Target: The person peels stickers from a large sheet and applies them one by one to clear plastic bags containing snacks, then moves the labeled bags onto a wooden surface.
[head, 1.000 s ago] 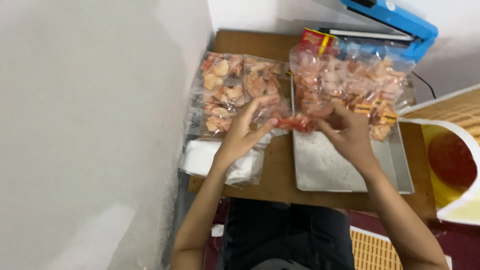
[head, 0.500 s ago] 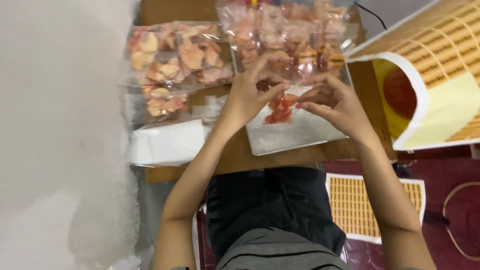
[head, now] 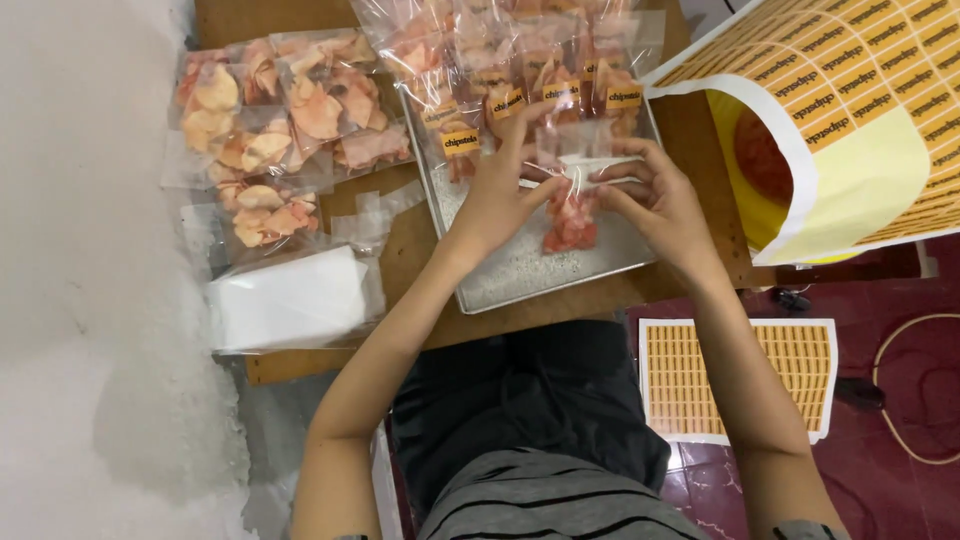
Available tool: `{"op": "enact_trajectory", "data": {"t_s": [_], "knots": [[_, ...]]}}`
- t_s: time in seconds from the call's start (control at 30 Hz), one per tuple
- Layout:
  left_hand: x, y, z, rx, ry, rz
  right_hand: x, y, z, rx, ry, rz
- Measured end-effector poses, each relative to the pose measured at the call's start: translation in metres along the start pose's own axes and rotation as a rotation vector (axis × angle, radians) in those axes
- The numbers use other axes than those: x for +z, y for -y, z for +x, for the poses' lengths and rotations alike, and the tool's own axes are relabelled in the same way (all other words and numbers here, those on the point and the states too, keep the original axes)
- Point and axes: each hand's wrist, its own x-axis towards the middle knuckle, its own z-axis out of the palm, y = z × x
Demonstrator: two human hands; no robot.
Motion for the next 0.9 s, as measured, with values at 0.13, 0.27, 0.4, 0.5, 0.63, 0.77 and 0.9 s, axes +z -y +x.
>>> {"op": "enact_trajectory", "data": {"t_s": [0.13, 0.27, 0.4, 0.5, 0.63, 0.77, 0.9], "knots": [[-0.003, -0.005, -0.005, 0.004, 0.017, -0.039, -0.002, -0.012, 0.000, -0.188, -0.024, 0.059], [-0.009, -0.015, -0.010, -0.060, 0.177, 0.437, -0.005, 0.011, -0.014, -0.222, -0.111, -0.153], [-0.008, -0.037, -0.017, -0.244, 0.332, 0.699, -0.014, 0.017, -0.032, -0.332, -0.148, -0.211], [-0.005, -0.052, -0.017, -0.360, 0.484, 0.781, -0.027, 0.016, -0.046, -0.382, -0.173, -0.221], [0.015, -0.071, -0.008, -0.309, 0.452, 0.904, -0.058, 0.014, -0.065, -0.486, -0.288, -0.417], [0.049, -0.100, 0.018, 0.034, 0.510, 0.524, -0.086, 0.006, -0.073, -0.656, -0.499, -0.490], [0.089, -0.108, 0.049, 0.157, 0.411, 0.082, -0.110, 0.004, -0.078, -0.719, -0.529, -0.522]]}}
